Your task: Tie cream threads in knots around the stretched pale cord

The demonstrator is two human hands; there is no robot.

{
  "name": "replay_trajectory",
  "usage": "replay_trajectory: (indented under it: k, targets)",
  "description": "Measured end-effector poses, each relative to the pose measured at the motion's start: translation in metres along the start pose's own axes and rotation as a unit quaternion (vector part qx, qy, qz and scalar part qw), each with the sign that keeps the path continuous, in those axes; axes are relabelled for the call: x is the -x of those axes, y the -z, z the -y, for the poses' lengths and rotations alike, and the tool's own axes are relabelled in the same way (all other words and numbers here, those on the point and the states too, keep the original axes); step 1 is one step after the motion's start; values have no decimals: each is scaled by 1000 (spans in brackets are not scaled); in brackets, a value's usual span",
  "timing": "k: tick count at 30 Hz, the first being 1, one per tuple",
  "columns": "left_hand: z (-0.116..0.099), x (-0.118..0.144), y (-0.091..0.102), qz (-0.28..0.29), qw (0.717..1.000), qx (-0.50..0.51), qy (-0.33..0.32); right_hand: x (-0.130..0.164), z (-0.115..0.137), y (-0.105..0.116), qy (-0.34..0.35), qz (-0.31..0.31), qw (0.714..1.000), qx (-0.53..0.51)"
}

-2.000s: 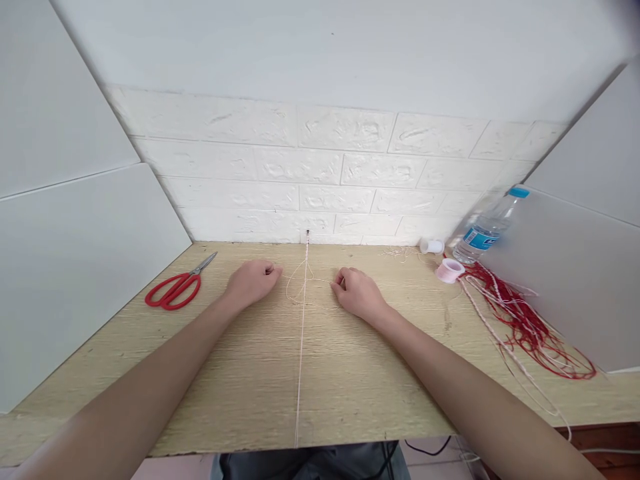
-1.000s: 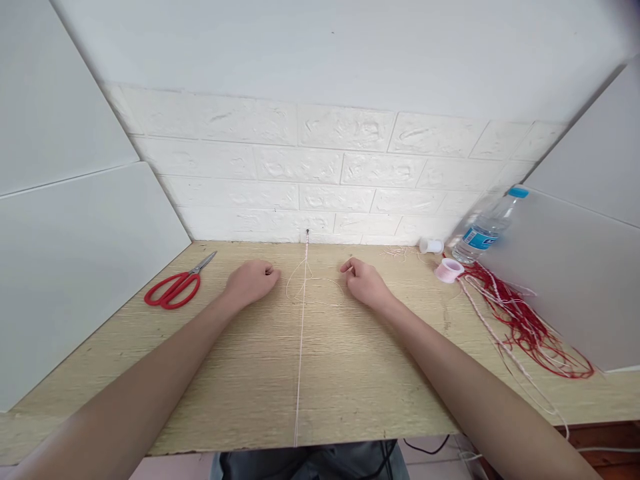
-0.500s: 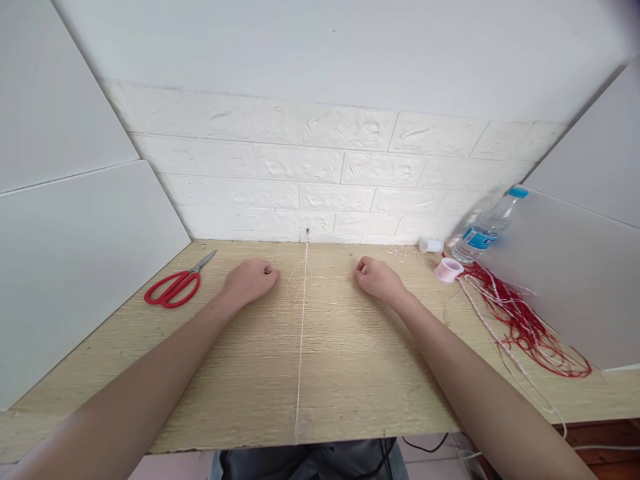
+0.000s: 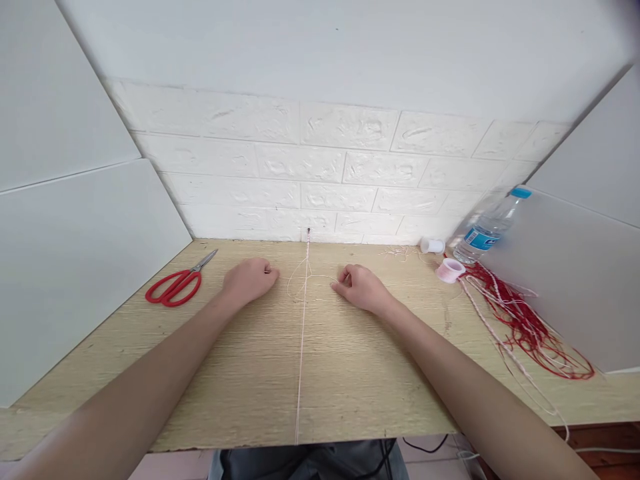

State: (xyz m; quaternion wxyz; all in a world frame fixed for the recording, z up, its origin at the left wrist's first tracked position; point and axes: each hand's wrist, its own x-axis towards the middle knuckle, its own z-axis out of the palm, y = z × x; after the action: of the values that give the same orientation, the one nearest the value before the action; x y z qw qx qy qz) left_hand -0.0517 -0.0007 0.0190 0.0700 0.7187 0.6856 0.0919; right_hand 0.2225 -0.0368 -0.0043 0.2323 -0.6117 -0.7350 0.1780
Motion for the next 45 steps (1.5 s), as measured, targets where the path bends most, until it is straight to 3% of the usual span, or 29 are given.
replay_trajectory:
  k: [5,9,16,20,23,26,30,34,37,41,45]
  targets:
    - [1,-1,-1,-2,1000,5,-2,-3,-6,-2,-8,30,999,-28]
    - [3,-2,-2,-2,1000,12,-8,-3,-2,1,-13,-10,990,-143]
    - [2,-1,-2,-4,1000,11,-5,-1,16,12,32,-105,898,-425]
    - [0,1,0,5,1000,10,-2,2,20,13,34,-79,840,-537]
    - [-1,2,1,6,1000,10,-1,3,22,10,15,-40,817,-575]
    - [-1,2,2,3,1000,10,-3,3,22,5,-10,-10,831,-556]
    - [0,1,1,4,1000,12,-6,1,18,-1,-18,-4,882,-471]
    - [2,0,-1,6,1000,17,-9,1,12,-1,8,-3,950,-313]
    - [3,-1,-2,2,1000,20,-7,3,10,2,14,17,985,-171]
    - [4,-2,-2,3,1000,16,-8,5,10,6,14,32,999,-29]
    - [3,0,-1,-8,1000,10,1,7,12,8,28,47,998,9]
